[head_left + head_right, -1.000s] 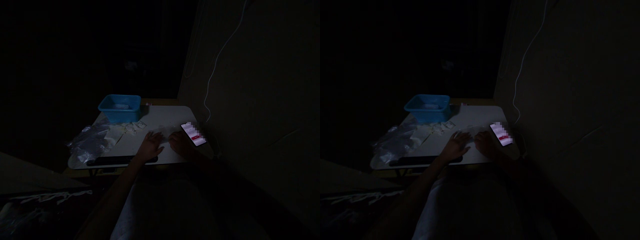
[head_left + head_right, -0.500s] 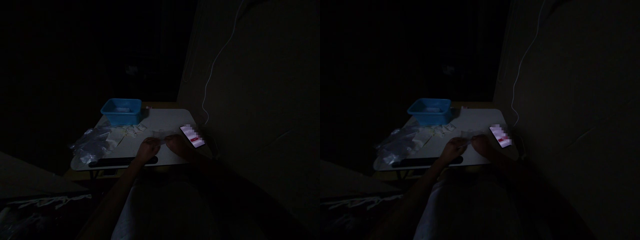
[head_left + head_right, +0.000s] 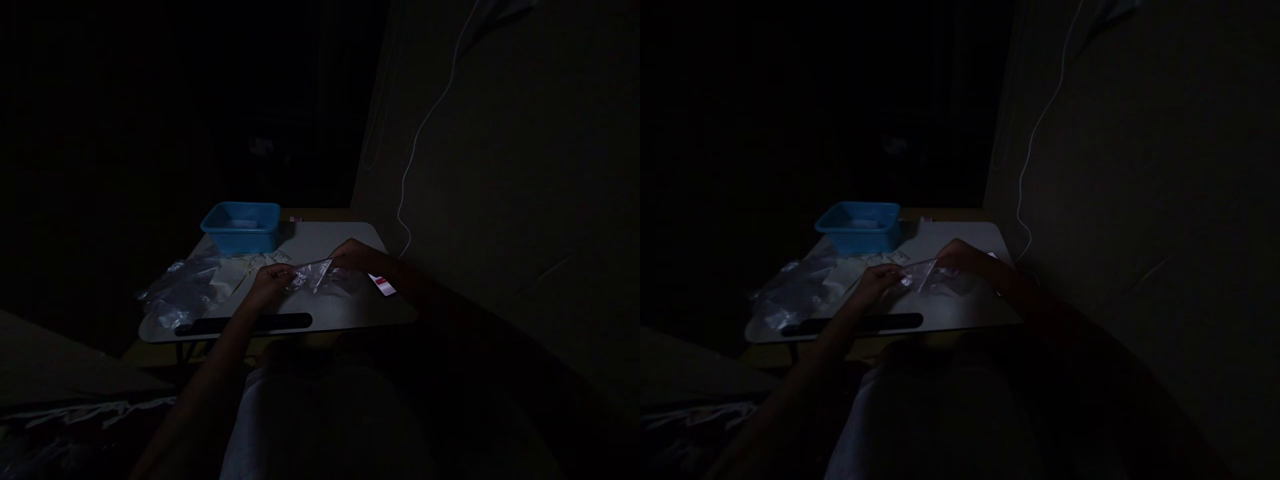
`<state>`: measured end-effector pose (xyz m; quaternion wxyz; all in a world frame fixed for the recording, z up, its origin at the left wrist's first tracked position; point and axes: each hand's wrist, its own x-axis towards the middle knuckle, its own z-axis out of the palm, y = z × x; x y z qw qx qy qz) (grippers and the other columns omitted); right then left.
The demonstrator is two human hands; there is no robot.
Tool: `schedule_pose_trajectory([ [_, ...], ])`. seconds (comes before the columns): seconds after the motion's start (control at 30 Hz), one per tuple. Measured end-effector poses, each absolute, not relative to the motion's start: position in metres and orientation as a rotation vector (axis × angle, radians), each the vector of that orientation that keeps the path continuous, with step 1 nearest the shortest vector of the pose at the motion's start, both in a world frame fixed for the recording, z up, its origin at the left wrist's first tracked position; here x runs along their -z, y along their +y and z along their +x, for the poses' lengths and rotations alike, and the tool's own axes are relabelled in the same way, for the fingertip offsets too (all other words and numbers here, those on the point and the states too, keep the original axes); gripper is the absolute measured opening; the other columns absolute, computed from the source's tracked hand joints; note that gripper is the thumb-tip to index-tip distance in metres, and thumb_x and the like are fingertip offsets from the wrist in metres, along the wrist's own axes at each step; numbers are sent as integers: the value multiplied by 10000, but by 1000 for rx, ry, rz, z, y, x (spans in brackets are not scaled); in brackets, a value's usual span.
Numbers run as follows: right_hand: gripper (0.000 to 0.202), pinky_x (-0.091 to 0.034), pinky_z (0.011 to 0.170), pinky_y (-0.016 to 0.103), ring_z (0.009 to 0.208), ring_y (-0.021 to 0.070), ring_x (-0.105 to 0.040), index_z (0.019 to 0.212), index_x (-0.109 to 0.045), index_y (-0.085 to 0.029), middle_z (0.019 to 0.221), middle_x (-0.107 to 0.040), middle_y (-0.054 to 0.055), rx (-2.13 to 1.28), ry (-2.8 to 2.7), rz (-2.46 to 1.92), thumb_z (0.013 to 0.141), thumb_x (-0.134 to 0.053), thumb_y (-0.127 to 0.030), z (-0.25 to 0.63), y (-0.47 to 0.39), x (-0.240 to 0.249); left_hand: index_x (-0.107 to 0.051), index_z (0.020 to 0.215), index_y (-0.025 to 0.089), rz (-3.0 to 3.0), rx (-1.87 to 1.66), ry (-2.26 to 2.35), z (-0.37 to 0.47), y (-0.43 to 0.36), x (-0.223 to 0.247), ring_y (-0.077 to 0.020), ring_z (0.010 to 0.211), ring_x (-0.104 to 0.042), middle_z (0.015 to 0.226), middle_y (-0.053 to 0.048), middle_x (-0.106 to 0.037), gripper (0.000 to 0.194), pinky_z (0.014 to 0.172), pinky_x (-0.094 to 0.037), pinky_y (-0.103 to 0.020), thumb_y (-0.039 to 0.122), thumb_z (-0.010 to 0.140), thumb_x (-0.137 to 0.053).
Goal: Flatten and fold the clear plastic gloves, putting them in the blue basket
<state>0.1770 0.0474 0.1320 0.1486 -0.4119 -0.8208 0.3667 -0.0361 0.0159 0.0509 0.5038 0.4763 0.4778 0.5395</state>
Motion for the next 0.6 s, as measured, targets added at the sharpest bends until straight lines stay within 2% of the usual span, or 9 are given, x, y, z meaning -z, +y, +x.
schedule_pose_trajectory([
  [0.07, 234, -423, 501, 220, 512, 111, -557, 710, -666, -131, 583, -623, 9, -1139, -2236, -1144, 769, -509, -294, 180, 48, -121, -626, 676, 146, 1035, -1301, 1091, -41, 17, -60, -131, 603, -606, 637, -7, -652, 238, 598, -508, -247, 327, 563, -731],
  [0.17, 275, -486, 595, 261, 634, 147, -629, 805, -677, -167, 711, -678, 42, -883, -2198, -1164, 819, -462, -337, 183, 53, -92, -607, 736, 149, 856, -1223, 995, -41, 18, -63, -133, 658, -624, 717, -36, -659, 259, 624, -522, -254, 406, 703, -614],
  [0.23, 278, -501, 669, 301, 717, 170, -646, 846, -678, -171, 781, -689, 60, -840, -2195, -1173, 822, -467, -350, 183, 57, -69, -606, 764, 145, 815, -1131, 965, -39, 17, -57, -142, 703, -633, 756, -62, -664, 290, 654, -528, -264, 427, 762, -542],
  [0.33, 301, -511, 669, 312, 733, 176, -654, 846, -674, -173, 777, -695, 69, -944, -2096, -1208, 846, -429, -348, 185, 64, -39, -620, 773, 135, 826, -1065, 997, -31, 20, -40, -137, 724, -634, 792, -71, -676, 190, 680, -520, -254, 313, 706, -623],
  [0.43, 319, -516, 608, 304, 697, 184, -658, 831, -664, -157, 723, -691, 69, -1190, -1936, -1248, 848, -417, -358, 188, 70, -20, -630, 699, 126, 885, -1100, 1146, -24, 28, -23, -123, 625, -610, 684, -51, -671, 142, 574, -487, -223, 200, 587, -680],
  [0.53, 243, -503, 604, 282, 684, 183, -650, 783, -652, -153, 710, -679, 60, -1457, -1655, -1256, 772, -528, -362, 194, 76, -10, -628, 656, 125, 1068, -1144, 1269, -21, 42, -13, -89, 499, -534, 575, -14, -629, 141, 459, -390, -187, 226, 561, -654],
  [0.6, 206, -485, 608, 264, 670, 172, -636, 735, -644, -157, 687, -666, 46, -1468, -1622, -1236, 719, -582, -353, 198, 82, -6, -629, 652, 127, 1202, -1147, 1327, -22, 53, -10, -74, 457, -483, 542, 2, -606, 160, 432, -340, -183, 255, 557, -629],
])
